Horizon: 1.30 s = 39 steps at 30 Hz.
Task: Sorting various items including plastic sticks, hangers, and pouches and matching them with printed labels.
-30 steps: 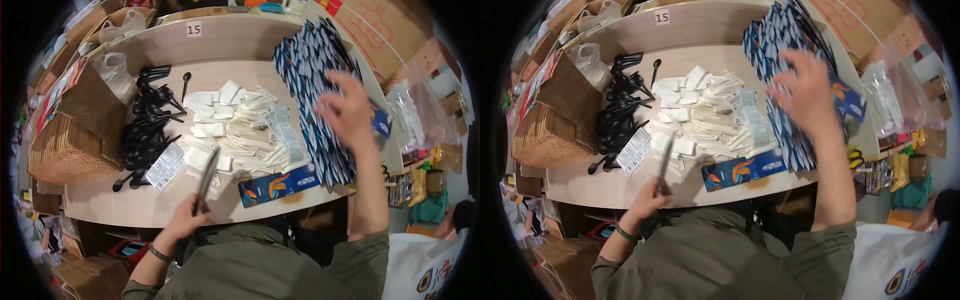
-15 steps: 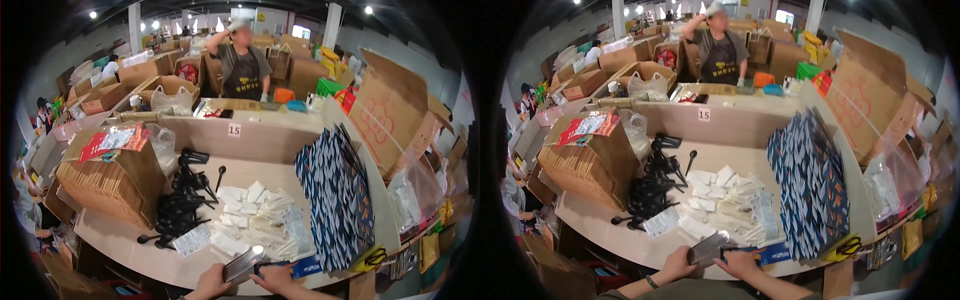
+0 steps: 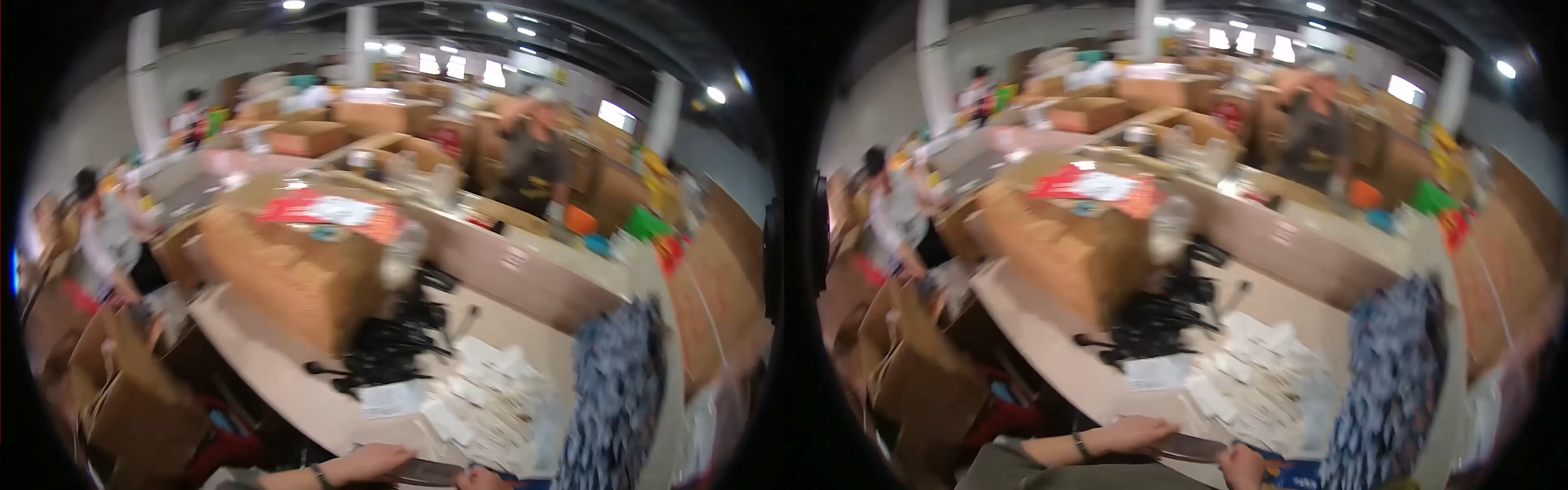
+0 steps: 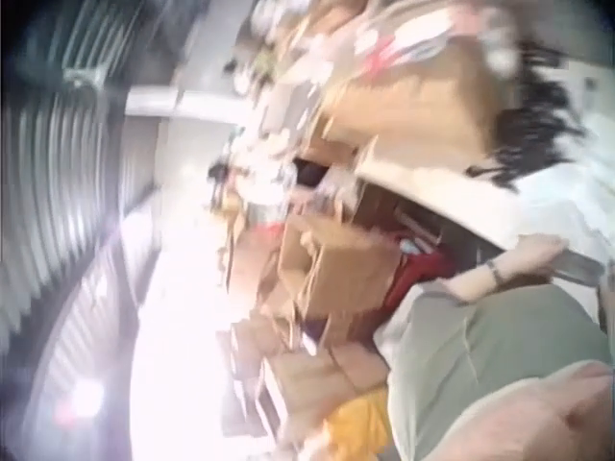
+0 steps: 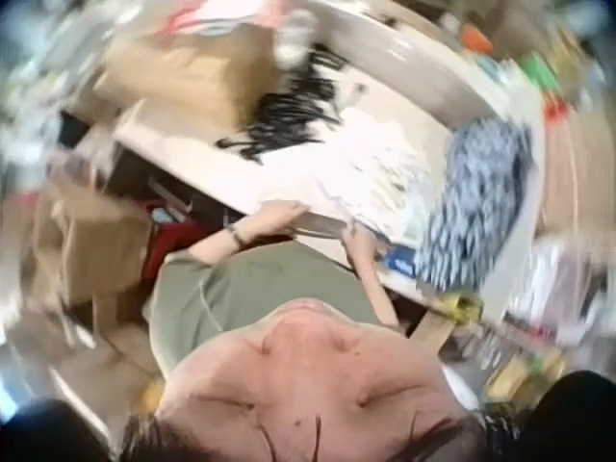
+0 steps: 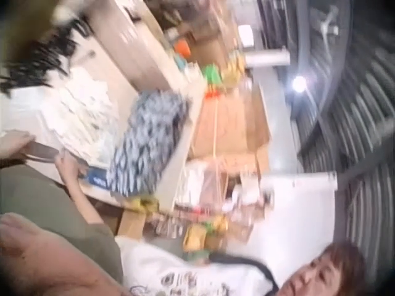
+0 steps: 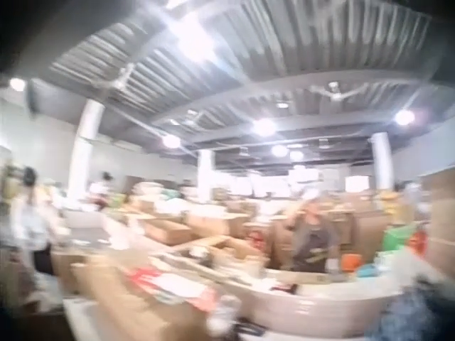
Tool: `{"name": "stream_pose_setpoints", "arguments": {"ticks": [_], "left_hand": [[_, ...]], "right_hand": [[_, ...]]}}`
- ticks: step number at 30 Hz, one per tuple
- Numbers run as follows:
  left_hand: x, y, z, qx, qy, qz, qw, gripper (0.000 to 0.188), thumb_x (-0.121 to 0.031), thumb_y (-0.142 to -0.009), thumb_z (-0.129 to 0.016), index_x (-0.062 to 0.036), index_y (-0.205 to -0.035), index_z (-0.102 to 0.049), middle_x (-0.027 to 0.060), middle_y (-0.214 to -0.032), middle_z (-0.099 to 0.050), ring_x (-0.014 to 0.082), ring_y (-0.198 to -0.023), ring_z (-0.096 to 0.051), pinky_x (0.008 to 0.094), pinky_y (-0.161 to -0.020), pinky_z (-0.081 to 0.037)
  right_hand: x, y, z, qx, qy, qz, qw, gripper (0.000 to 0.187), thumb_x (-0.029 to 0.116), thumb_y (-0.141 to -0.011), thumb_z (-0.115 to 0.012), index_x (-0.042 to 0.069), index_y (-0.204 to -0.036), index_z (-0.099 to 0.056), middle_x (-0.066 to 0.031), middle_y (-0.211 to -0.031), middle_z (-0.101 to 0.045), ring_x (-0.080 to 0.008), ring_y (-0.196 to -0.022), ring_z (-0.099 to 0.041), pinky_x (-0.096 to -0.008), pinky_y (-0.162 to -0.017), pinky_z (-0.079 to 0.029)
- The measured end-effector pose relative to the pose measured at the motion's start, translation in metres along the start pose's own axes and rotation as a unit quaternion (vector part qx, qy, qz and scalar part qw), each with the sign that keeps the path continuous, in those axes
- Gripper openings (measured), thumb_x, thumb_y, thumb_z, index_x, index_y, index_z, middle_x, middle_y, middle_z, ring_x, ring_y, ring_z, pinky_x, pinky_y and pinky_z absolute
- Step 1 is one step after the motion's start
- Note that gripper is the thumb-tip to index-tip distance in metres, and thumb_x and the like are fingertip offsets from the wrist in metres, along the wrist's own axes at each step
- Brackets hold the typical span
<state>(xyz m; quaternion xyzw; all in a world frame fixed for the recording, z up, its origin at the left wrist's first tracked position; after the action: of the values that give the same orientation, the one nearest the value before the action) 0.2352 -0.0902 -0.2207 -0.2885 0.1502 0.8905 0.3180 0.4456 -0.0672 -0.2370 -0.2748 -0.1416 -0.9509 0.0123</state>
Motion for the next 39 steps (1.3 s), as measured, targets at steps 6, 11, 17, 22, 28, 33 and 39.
{"name": "stream_pose_setpoints", "arguments": {"ticks": [6, 11, 17, 22, 28, 33, 39], "left_hand": [[-0.029, -0.039, 0.010, 0.003, -0.009, -0.067, 0.998, 0.068, -0.036, -0.076, -0.075, -0.0031, -0.128, -0.045, 0.0179, -0.116, -0.052, 0.0359, -0.108, -0.054, 0.0433, -0.087, -0.046], [0.009, 0.009, 0.053, -0.303, -0.014, -0.006, 0.953, 0.060, -0.035, -0.082, -0.072, -0.0076, -0.130, -0.047, 0.0213, -0.127, -0.048, 0.0399, -0.116, -0.049, 0.0475, -0.098, -0.041], [0.056, 0.058, 0.092, -0.403, -0.136, 0.191, 0.885, 0.059, -0.032, -0.084, -0.069, -0.0036, -0.131, -0.047, 0.0214, -0.130, -0.047, 0.0413, -0.123, -0.044, 0.0486, -0.104, -0.036], [0.057, 0.057, 0.086, -0.356, -0.150, 0.232, 0.893, 0.060, -0.033, -0.083, -0.066, -0.0017, -0.131, -0.047, 0.0211, -0.136, -0.043, 0.0413, -0.129, -0.038, 0.0489, -0.108, -0.033], [0.079, 0.047, 0.075, -0.331, -0.107, 0.254, 0.902, 0.069, -0.030, -0.076, -0.071, -0.0004, -0.132, -0.046, 0.0251, -0.135, -0.043, 0.0450, -0.129, -0.037, 0.0517, -0.109, -0.030], [0.083, 0.059, 0.085, -0.369, -0.133, 0.265, 0.881, 0.062, -0.018, -0.082, -0.063, 0.0003, -0.137, -0.041, 0.0271, -0.140, -0.039, 0.0449, -0.132, -0.034, 0.0499, -0.111, -0.026], [0.085, 0.041, 0.081, -0.358, -0.157, 0.237, 0.890, 0.056, -0.018, -0.086, -0.060, -0.0002, -0.136, -0.043, 0.0251, -0.139, -0.040, 0.0430, -0.130, -0.036, 0.0476, -0.110, -0.029]], "right_hand": [[0.056, 0.021, 0.023, 0.016, -0.085, 0.051, 0.995, 0.030, 0.030, -0.085, -0.057, 0.002, -0.085, -0.066, -0.0242, -0.081, -0.066, -0.0406, -0.079, -0.065, -0.0456, -0.069, -0.050], [0.041, 0.028, 0.052, -0.144, -0.132, 0.140, 0.971, 0.026, 0.025, -0.092, -0.058, 0.002, -0.080, -0.064, -0.0192, -0.073, -0.063, -0.0372, -0.067, -0.060, -0.0435, -0.063, -0.047], [-0.004, 0.042, 0.043, -0.238, -0.042, 0.186, 0.952, 0.022, 0.019, -0.091, -0.059, 0.006, -0.074, -0.061, -0.0155, -0.067, -0.058, -0.0368, -0.064, -0.056, -0.0451, -0.058, -0.043], [-0.005, 0.054, 0.039, -0.251, -0.033, 0.191, 0.948, 0.021, 0.021, -0.090, -0.060, 0.008, -0.074, -0.059, -0.0140, -0.068, -0.057, -0.0352, -0.064, -0.056, -0.0440, -0.057, -0.043], [-0.057, 0.033, -0.011, -0.247, 0.045, 0.172, 0.953, 0.027, 0.030, -0.080, -0.066, 0.009, -0.065, -0.059, -0.0137, -0.063, -0.059, -0.0342, -0.059, -0.059, -0.0448, -0.055, -0.046], [0.005, 0.027, 0.045, -0.247, -0.078, 0.201, 0.945, 0.030, 0.017, -0.084, -0.067, 0.006, -0.061, -0.051, -0.0139, -0.060, -0.052, -0.0344, -0.057, -0.054, -0.0430, -0.052, -0.041], [-0.055, 0.016, 0.136, -0.380, -0.061, -0.010, 0.923, 0.013, 0.013, -0.086, -0.066, 0.003, -0.078, -0.062, -0.0107, -0.065, -0.057, -0.0258, -0.057, -0.056, -0.0332, -0.054, -0.043]]}}
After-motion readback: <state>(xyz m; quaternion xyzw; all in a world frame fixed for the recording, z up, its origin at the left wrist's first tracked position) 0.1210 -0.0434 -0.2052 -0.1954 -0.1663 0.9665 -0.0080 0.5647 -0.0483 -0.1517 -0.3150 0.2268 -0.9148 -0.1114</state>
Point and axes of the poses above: each hand's wrist, its own y-axis away from the middle knuckle, its own z-axis out of the back of the hand, x = y × z, the point moved 9 cm from there along -y, towards the middle knuckle
